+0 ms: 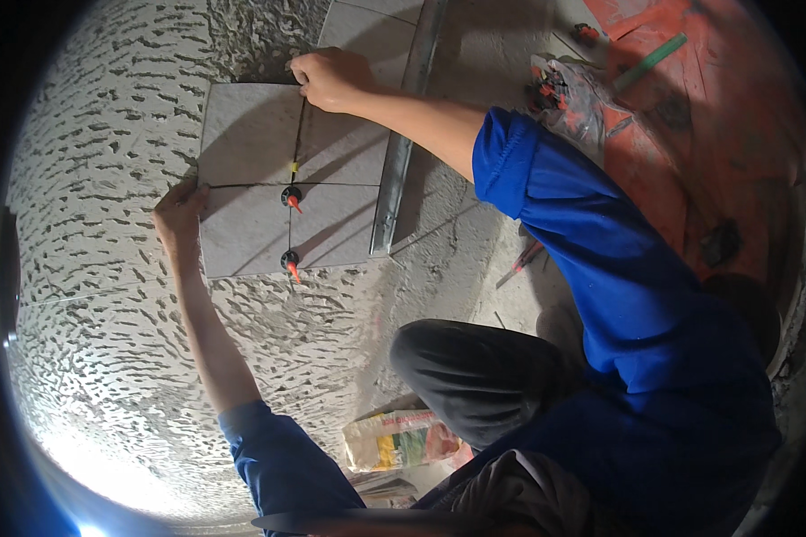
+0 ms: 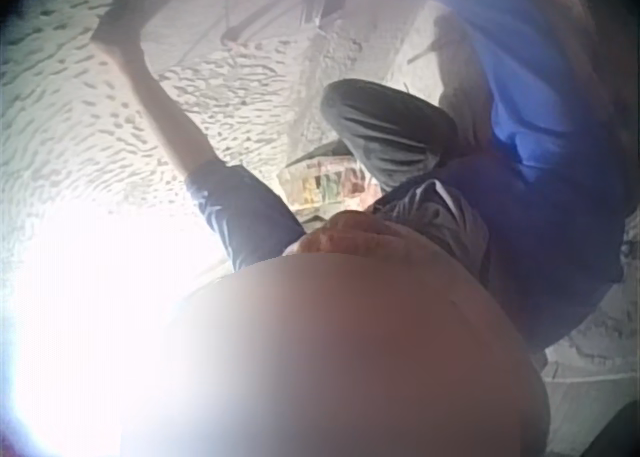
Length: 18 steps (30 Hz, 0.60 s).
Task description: The person installs wall tiles by pressing them into adhesive and securing them with tile leveling clips and spacers. They adjust the clips to maintain even spacing and alignment between tiles.
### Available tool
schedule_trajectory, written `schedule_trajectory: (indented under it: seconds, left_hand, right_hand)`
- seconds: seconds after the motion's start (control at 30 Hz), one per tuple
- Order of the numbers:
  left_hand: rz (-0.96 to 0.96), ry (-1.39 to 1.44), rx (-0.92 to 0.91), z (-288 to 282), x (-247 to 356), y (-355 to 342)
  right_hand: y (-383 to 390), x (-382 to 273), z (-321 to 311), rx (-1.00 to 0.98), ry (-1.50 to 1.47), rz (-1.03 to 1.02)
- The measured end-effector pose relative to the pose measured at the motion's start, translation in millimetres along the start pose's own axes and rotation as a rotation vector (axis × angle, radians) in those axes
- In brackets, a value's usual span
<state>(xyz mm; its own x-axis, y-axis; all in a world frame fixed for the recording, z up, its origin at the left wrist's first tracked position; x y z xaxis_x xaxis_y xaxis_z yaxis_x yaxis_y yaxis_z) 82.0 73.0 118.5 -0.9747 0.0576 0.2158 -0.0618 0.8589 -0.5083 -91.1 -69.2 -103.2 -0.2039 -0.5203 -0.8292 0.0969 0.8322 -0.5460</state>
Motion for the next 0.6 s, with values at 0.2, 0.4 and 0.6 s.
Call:
schedule_trajectory:
  seconds: [0.2, 0.4, 0.6]
  left_hand:
    - [-0.018, -0.035, -0.014, -1, 1, 1]
    - [0.008, -0.053, -0.045, -3, -1, 0]
    - [-0.112, 0.017, -0.211, -20, 21, -4]
  right_hand:
    - [7, -2, 0, -0.018, -0.007, -0.028]
    - [25, -10, 22, -0.008, -0.040, -0.111]
    - [32, 5, 25, 0.031, -0.271, -0.125]
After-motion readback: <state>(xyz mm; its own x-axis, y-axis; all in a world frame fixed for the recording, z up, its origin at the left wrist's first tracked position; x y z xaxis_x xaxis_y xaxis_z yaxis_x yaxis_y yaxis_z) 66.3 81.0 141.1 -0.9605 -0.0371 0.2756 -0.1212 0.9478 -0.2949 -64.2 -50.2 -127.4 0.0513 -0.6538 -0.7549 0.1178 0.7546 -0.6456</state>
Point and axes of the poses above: each hand's wrist, its own y-axis away from the middle knuckle, its own z-axis out of the palm, x = y × z, the point moved 2 cm from there along -y, towards the middle knuckle, and after that the axes turned 11 degrees about y, right-handed, at the moved point
